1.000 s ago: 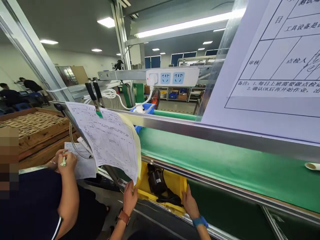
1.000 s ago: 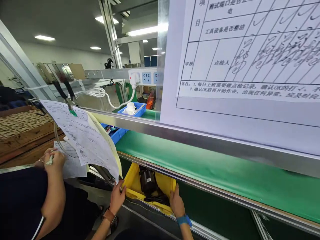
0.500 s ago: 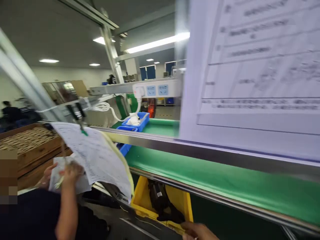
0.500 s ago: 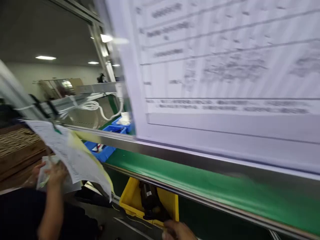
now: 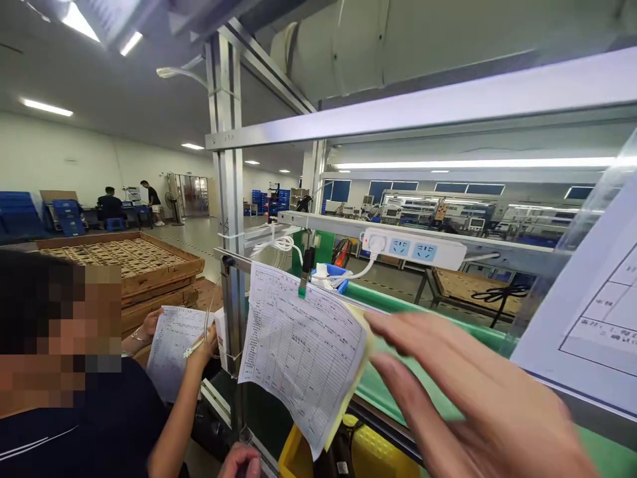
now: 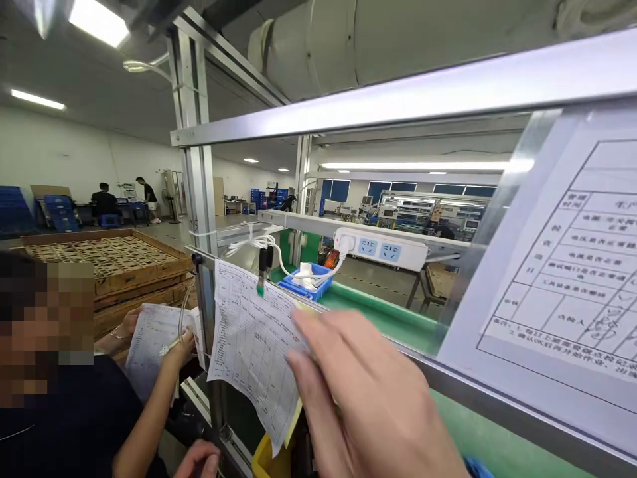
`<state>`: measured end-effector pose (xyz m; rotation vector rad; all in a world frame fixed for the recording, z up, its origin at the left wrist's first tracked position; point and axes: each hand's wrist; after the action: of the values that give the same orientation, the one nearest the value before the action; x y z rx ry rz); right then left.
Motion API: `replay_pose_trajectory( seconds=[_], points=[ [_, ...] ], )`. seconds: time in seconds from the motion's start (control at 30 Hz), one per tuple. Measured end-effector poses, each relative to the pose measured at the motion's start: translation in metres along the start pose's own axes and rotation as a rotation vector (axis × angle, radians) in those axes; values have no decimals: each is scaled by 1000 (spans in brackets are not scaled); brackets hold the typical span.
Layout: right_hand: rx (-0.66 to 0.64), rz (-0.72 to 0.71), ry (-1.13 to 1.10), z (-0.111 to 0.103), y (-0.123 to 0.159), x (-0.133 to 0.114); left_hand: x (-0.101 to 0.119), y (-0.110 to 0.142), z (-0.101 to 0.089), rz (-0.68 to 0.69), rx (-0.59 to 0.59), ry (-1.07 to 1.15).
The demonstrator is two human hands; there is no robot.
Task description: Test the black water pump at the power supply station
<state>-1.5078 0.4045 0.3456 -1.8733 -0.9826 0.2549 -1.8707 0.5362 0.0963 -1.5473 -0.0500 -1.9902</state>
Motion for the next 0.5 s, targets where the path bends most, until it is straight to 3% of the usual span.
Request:
replay_pose_trajectory(
  seconds=[0.07,0.13,0.17,0.2,0.3,0.4,0.5],
  points=[
    [-34,21,99,19,-34,1,11,47,22,77,72,-76],
    [-162,107,172,39,-65,4,28,88,50,132,93,-106],
    [-241,161,192,48,-78,6,37,100,64,248,202,-151],
    [-318,212,195,56,-89,7,47,104,76,315,213,-180],
    [-413,322,95,72,-109,9,72,80,95,358,158,-164],
    [-367,374,-37,75,-115,9,79,44,96,227,16,-43],
    [-379,416,-87,72,-118,6,78,32,90,61,-116,58]
  ],
)
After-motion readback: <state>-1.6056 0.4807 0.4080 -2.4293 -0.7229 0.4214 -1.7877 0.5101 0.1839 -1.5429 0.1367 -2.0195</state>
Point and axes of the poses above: each hand's wrist, its own y-axis away from the middle knuckle, its own z-axis out of the palm, x = y × z, and after that the axes turned 7 degrees about y, right-handed
